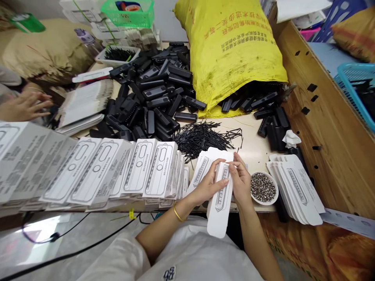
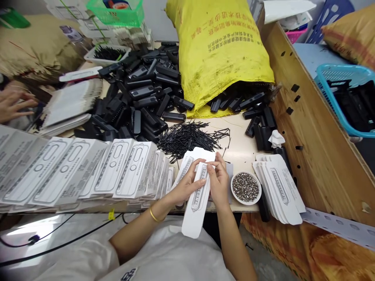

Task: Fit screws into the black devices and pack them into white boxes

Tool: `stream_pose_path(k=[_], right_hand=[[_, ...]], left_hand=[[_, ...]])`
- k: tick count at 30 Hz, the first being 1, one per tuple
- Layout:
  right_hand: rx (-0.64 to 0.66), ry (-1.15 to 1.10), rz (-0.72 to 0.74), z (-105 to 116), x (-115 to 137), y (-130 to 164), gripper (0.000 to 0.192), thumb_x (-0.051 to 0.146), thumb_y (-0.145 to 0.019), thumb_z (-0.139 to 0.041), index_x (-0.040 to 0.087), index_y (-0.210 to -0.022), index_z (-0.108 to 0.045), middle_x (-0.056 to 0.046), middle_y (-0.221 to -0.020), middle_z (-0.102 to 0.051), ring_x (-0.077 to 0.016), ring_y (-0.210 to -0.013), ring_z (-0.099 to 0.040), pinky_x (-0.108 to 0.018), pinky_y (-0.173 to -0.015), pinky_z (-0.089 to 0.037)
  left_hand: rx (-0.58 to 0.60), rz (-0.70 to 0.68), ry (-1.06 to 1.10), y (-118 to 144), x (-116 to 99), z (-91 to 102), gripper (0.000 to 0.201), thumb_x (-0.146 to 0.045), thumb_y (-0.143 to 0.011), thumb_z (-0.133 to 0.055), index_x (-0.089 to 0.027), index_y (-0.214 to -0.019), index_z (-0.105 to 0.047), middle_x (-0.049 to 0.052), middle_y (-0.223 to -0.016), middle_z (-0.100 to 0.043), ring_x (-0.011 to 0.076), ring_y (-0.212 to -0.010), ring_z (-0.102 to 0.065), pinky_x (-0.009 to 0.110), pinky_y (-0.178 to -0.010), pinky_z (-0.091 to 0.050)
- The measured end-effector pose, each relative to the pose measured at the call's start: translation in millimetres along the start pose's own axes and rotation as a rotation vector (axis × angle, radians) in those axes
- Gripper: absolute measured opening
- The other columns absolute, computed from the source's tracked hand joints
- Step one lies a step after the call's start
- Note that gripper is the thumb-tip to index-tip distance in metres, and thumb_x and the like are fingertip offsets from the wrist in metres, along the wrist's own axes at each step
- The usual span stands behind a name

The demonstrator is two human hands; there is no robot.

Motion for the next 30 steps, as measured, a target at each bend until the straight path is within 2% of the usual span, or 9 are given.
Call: stream_pose_path(k=[5,9,14,19,21,23,26,28,30], right_hand=[[-0.001,-0.219,-0.034,0,-3,-5,0.032,0.04,-0.075,-0.071,0.025,-0.098,-0.055,0.001,-0.089,-0.057,-0.0139,-0.08,-0.058,-0.029,-0.074,-0.05],[0.048,-0.292,-0.166,-1,-2,-10,0.032,0.048,-0.074,-0.071,0.022,-0.075,-0.051,0.004,-0.07,-0.052,-0.0097,-0.06,-0.05,-0.022,-0.056,-0.045],[0.104,-0.307,-0.352,0,-7,-13,0.036,0.049,-0.065,-0.077,0.021,-0.08,-0.061,0.002,-0.074,-0.062,-0.0121,-0.062,-0.055,-0.025,-0.058,-0.048],[0.14,-0.203,-0.186,6,-12,0,0.034,0.053,-0.08,-0.064,0.019,-0.08,-0.066,-0.006,-0.097,-0.071,-0.0182,-0.087,-0.063,-0.032,-0.08,-0.051],[0.133,-0.181,-0.19,7,-13,0,0.03,0.049,-0.077,-0.069,0.02,-0.086,-0.065,-0.005,-0.096,-0.07,-0.0173,-0.085,-0.063,-0.031,-0.078,-0.051],[-0.005,-0.225,-0.188,7,-13,-6,0.031,0.049,-0.076,-0.069,0.022,-0.089,-0.06,-0.001,-0.089,-0.068,-0.0145,-0.077,-0.061,-0.029,-0.073,-0.051],[-0.212,-0.253,-0.135,4,-10,-18,0.032,0.054,-0.08,-0.061,0.023,-0.086,-0.052,0.003,-0.077,-0.061,-0.012,-0.067,-0.057,-0.026,-0.066,-0.05],[-0.132,-0.11,-0.086,6,-7,-21,0.029,0.052,-0.086,-0.052,0.023,-0.087,-0.053,0.002,-0.075,-0.061,-0.0135,-0.067,-0.057,-0.028,-0.066,-0.05],[0.062,0.182,0.042,14,-4,-18,0.022,0.04,-0.092,-0.045,0.022,-0.093,-0.058,-0.003,-0.084,-0.066,-0.0178,-0.079,-0.061,-0.033,-0.074,-0.052]], left_hand=[[-0.011,0.02,0.051,1,6,0.7,0.091,-0.045,-0.086,-0.062,-0.027,-0.149,0.002,0.012,-0.129,-0.054,0.0203,-0.111,-0.059,0.041,-0.1,-0.044],[0.017,0.03,-0.049,4,6,3.5,0.101,-0.04,-0.086,-0.063,-0.023,-0.15,0.013,0.012,-0.12,-0.06,0.0209,-0.109,-0.06,0.045,-0.102,-0.042],[0.004,0.002,-0.225,7,12,7.8,0.1,-0.034,-0.087,-0.062,-0.022,-0.152,0.013,0.014,-0.132,-0.056,0.0219,-0.116,-0.057,0.045,-0.108,-0.037],[-0.009,0.061,-0.131,4,13,9.0,0.106,-0.04,-0.088,-0.061,-0.023,-0.148,0.025,0.009,-0.113,-0.065,0.0193,-0.096,-0.064,0.041,-0.093,-0.048],[-0.059,0.069,-0.117,1,9,11.1,0.096,-0.048,-0.091,-0.052,-0.022,-0.151,0.019,0.01,-0.111,-0.066,0.0199,-0.093,-0.065,0.041,-0.09,-0.05],[-0.084,0.006,-0.176,-1,3,12.9,0.082,-0.052,-0.094,-0.043,-0.023,-0.154,0.005,0.013,-0.119,-0.064,0.0217,-0.099,-0.065,0.042,-0.092,-0.049],[-0.04,-0.295,-0.455,-1,-8,11.7,0.074,-0.05,-0.084,-0.061,-0.025,-0.147,-0.031,0.016,-0.14,-0.049,0.028,-0.127,-0.051,0.047,-0.106,-0.04],[-0.071,-0.522,-0.592,0,-15,10.1,0.07,-0.046,-0.073,-0.074,-0.024,-0.133,-0.047,0.015,-0.143,-0.045,0.0312,-0.138,-0.038,0.05,-0.113,-0.032],[-0.2,-0.593,-0.578,1,-22,11.6,0.061,-0.046,-0.073,-0.073,-0.021,-0.125,-0.051,0.015,-0.135,-0.051,0.0312,-0.134,-0.043,0.051,-0.111,-0.035]])
Point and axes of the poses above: each hand's wrist, its own y-axis away from the middle knuckle, its own z-axis out of the back of the hand, x = y × z, the point moved 1 cm from there along -y, towards the middle knuckle
